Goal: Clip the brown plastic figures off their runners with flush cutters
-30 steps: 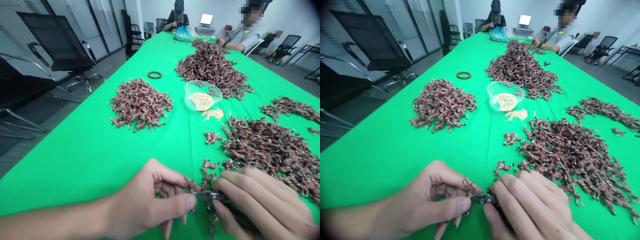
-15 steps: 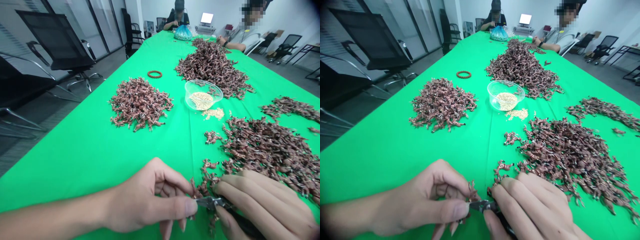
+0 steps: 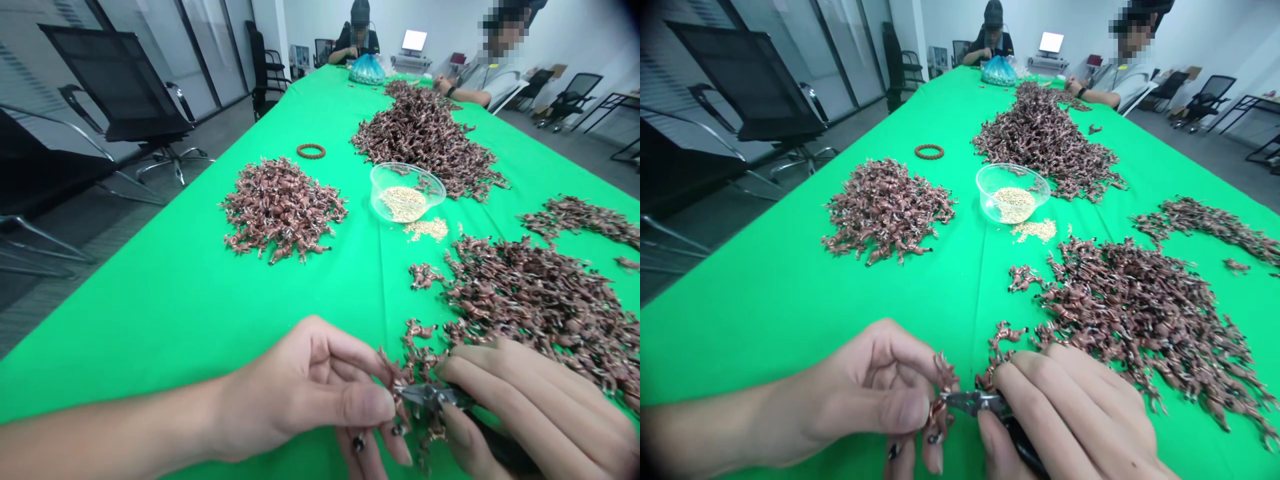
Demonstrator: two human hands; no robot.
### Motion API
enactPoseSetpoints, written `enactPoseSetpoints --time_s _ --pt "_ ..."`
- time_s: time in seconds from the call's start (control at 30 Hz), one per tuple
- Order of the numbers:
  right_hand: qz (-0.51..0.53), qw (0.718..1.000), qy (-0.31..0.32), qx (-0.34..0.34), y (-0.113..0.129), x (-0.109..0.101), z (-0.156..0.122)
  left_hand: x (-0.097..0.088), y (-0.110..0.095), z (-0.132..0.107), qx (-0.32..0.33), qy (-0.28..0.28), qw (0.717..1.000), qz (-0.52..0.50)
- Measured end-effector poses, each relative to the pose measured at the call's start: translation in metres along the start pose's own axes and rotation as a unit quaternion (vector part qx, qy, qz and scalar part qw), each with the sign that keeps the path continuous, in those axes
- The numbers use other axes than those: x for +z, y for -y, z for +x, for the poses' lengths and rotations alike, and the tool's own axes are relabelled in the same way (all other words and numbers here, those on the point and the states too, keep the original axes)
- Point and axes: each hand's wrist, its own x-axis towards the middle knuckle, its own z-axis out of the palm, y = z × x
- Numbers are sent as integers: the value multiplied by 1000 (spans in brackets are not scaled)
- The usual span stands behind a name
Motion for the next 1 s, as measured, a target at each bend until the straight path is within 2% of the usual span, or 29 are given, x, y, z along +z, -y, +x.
enactPoseSetpoints --time_s 0.07,0.13,0.27,0.47,0.57,0.67,0.87,1.0 --pt "-1 998 -57 33 4 8 -5 1 4 0 8 -22 999 -23" --pt "-1 996 -82 46 9 14 -9 3 8 1 11 -46 998 -51" --pt "-10 996 -66 54 14 15 -11 7 15 2 12 -88 994 -66" --pt "-37 999 -19 7 15 7 -8 13 22 1 62 -136 988 -42" --pt "-36 999 -28 6 17 8 -6 15 23 1 71 -158 985 -24" --pt "-28 998 -43 33 23 12 -6 14 25 2 74 -177 981 -12" --pt "-3 996 -55 72 26 18 -9 10 28 4 105 -185 977 -24" --pt "9 998 -30 57 22 15 -9 11 22 5 109 -189 976 -9"
